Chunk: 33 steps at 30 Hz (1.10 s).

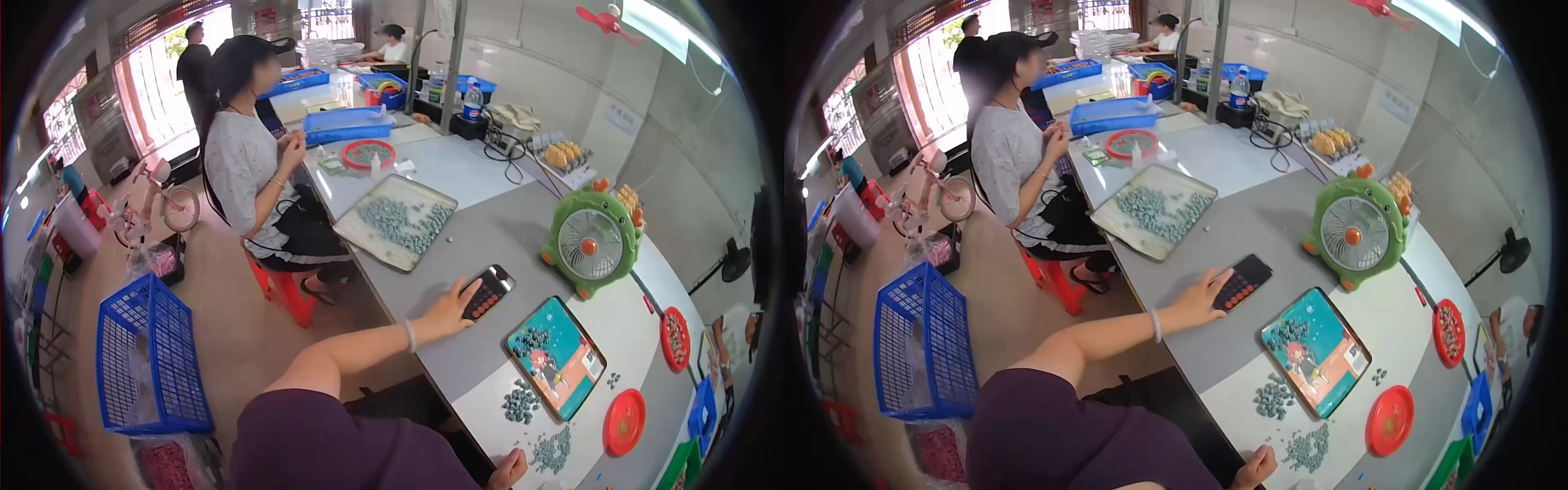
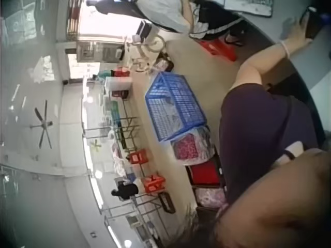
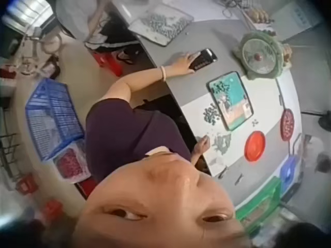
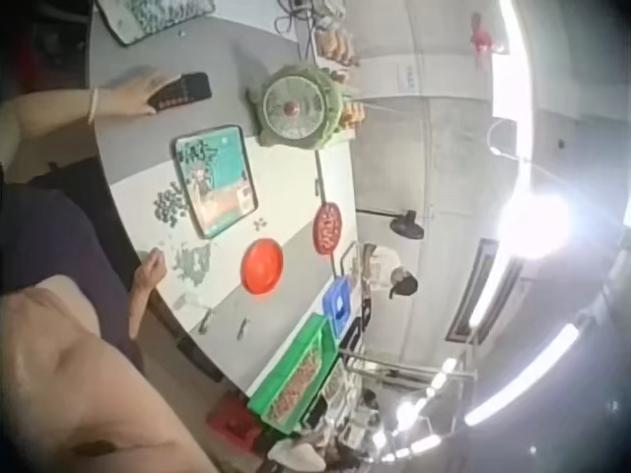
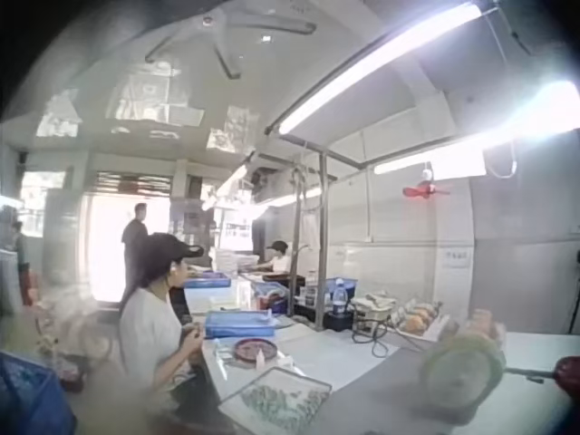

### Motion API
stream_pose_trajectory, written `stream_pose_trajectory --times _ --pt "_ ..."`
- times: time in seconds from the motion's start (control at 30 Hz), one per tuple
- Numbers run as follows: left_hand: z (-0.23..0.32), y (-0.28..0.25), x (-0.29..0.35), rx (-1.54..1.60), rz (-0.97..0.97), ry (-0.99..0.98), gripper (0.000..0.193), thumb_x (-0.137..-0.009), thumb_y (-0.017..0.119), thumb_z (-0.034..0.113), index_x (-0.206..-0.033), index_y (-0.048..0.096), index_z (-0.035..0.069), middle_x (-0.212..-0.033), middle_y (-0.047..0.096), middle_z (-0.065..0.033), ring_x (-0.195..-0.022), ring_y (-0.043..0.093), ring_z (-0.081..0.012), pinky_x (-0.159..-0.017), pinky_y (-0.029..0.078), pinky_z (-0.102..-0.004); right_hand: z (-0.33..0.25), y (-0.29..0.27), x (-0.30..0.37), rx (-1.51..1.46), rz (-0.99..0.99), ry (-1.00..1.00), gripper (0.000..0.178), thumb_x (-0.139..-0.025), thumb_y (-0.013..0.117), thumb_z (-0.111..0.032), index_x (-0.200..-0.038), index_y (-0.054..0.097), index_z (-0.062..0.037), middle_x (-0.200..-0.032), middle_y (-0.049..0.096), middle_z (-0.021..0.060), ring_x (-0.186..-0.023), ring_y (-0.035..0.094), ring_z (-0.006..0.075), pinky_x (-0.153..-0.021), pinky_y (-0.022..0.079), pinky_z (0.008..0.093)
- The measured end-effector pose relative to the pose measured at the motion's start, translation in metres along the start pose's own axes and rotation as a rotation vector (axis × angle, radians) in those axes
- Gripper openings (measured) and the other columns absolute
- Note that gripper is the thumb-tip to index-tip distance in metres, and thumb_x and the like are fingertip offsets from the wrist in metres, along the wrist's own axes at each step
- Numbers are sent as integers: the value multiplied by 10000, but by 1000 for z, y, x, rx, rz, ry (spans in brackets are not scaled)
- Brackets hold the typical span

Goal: The person assembles small figurine pieces by picking parts from a tray, applying glue from a bottle, and pressing small components onto the pieces by hand.

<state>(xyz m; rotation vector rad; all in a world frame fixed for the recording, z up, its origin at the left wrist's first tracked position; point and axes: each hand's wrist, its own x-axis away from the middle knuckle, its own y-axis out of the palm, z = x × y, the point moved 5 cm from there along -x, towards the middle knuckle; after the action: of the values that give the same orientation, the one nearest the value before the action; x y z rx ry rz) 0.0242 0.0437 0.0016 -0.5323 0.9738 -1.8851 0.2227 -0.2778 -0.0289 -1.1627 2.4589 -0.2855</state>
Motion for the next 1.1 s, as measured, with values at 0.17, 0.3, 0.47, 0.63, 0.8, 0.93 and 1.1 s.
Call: stream_pose_trajectory --times 0.17,0.3,0.47,0.63,0.8,0.93,1.1 --pt "-32 -54 -104 90 182 212 1039 -725 675 376 -1390 -41 26 -1284 345 -338 -1110 450 -452 -970 347 -419 3 -1 12 70 35 51 382 -923 414 -242 -607 348 -36 -527 300 19 -509 253 130 -455 232 316" --pt "-35 -245 -176 41 410 -129 1065 -709 629 434 -1376 -74 -7 -1074 560 -278 -986 559 -388 -855 432 -418 6 0 10 88 36 30 381 -924 406 -245 -610 352 -35 -532 303 18 -517 257 128 -460 236 315" --pt "-35 -400 -133 453 709 -317 952 -746 557 200 -1379 -134 33 -692 627 -146 -505 599 -215 -487 506 -310 2 1 8 96 34 33 399 -931 393 -271 -616 361 -29 -541 302 25 -533 262 133 -475 242 313" --pt "-32 -392 -121 400 560 -236 635 -744 548 202 -1280 300 -33 -691 631 -169 -498 603 -221 -477 504 -308 1 -2 8 58 31 25 394 -924 420 -288 -619 372 -43 -552 300 27 -542 260 138 -482 248 320" --pt "-28 -203 -97 -165 533 266 469 -749 614 359 -1098 567 49 -1034 600 -171 -974 555 -343 -858 422 -414 -3 3 5 68 51 -28 345 -905 409 -142 -609 325 14 -494 271 88 -478 261 145 -445 213 339" --pt "-21 -54 -16 2 115 253 467 -766 634 252 -1186 507 92 -639 537 -101 -571 521 -221 -561 433 -331 -9 5 -4 114 36 30 317 -867 457 -114 -595 350 9 -501 301 124 -473 267 150 -438 241 339" --pt "13 24 9 172 -36 254 348 -766 627 134 -1104 569 73 -574 502 -76 -466 454 -159 -475 387 -272 0 5 0 70 33 95 331 -858 505 -124 -588 358 -2 -489 309 121 -438 279 199 -430 265 323"
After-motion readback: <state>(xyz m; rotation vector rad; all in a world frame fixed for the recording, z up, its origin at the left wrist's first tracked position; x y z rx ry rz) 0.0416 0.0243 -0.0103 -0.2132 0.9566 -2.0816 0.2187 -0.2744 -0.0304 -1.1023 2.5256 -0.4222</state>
